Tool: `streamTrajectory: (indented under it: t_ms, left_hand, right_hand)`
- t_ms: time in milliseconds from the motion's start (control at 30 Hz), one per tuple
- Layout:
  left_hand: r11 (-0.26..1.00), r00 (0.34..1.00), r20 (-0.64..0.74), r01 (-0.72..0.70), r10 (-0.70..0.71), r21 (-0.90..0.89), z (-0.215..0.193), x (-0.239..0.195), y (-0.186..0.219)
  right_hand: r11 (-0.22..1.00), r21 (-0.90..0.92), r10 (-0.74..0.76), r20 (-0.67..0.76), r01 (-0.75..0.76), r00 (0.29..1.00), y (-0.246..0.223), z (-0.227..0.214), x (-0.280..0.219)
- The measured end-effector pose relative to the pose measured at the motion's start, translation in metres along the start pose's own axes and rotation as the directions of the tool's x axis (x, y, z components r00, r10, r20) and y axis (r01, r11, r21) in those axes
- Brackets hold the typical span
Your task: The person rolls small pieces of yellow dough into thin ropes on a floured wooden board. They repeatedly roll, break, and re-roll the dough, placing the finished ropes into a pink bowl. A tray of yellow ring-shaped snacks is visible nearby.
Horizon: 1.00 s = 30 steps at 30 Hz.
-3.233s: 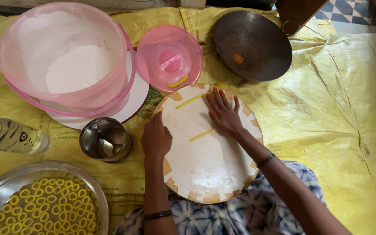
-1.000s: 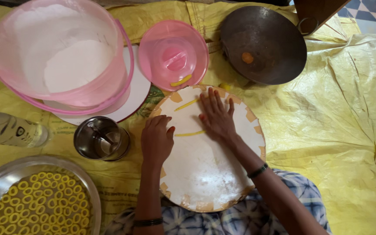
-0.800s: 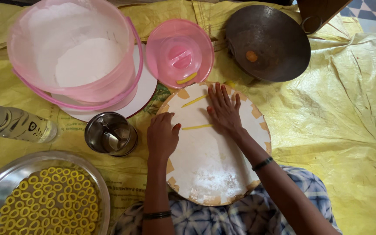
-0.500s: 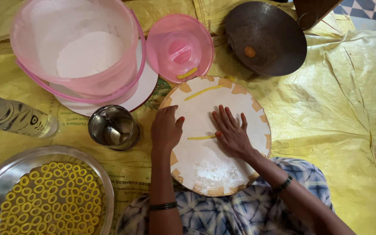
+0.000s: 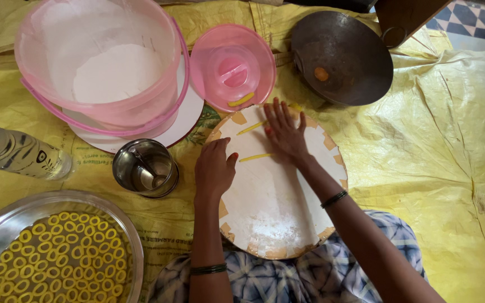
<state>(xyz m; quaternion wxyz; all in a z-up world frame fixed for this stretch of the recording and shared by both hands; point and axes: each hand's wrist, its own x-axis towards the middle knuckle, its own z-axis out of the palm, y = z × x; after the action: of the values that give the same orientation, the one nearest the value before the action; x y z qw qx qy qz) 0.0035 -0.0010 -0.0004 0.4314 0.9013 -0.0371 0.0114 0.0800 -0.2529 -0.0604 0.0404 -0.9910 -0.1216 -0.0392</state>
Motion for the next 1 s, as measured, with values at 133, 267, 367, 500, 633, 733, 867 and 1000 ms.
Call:
streamTrajectory:
  t_ms: [133,267,367,500,633,733,867,1000]
  left_hand:
    - [1.000,1.000,-0.014,-0.014,0.014,0.000,-0.003,-0.001,0.001]
    - [1.000,0.999,-0.045,-0.008,0.007,-0.023,-0.005,-0.002,0.000]
    - [1.000,0.998,-0.056,-0.014,0.012,-0.027,-0.005,-0.002,0.000]
    - [1.000,0.999,-0.047,0.001,-0.002,-0.030,-0.004,-0.002,0.001]
    - [1.000,0.999,-0.044,-0.006,0.005,-0.021,-0.004,-0.001,0.001]
    - [1.000,0.999,-0.053,-0.005,0.004,-0.023,-0.001,0.002,-0.002]
    - [0.999,0.994,-0.101,-0.036,0.034,-0.010,0.002,0.003,-0.006]
    - [1.000,0.989,-0.145,-0.001,0.000,-0.007,-0.002,0.005,-0.008]
  right_hand:
    - [0.997,-0.003,-0.080,0.032,0.080,0.996,-0.023,-0.004,-0.034]
    - [0.988,-0.003,-0.153,0.097,0.153,0.984,-0.038,-0.014,-0.092]
    - [0.981,0.053,-0.189,0.110,0.184,0.976,-0.044,-0.016,-0.121]
    - [0.990,-0.004,-0.143,0.086,0.144,0.986,-0.039,-0.010,-0.103]
    - [0.996,-0.051,-0.067,0.062,0.070,0.996,-0.026,-0.005,-0.051]
    - [0.999,-0.039,-0.020,0.002,0.020,1.000,-0.024,-0.002,-0.016]
    - [1.000,0.017,-0.024,-0.030,0.024,0.999,-0.035,0.007,0.009]
    - [0.996,-0.058,-0.069,-0.001,0.068,0.998,-0.056,0.009,-0.008]
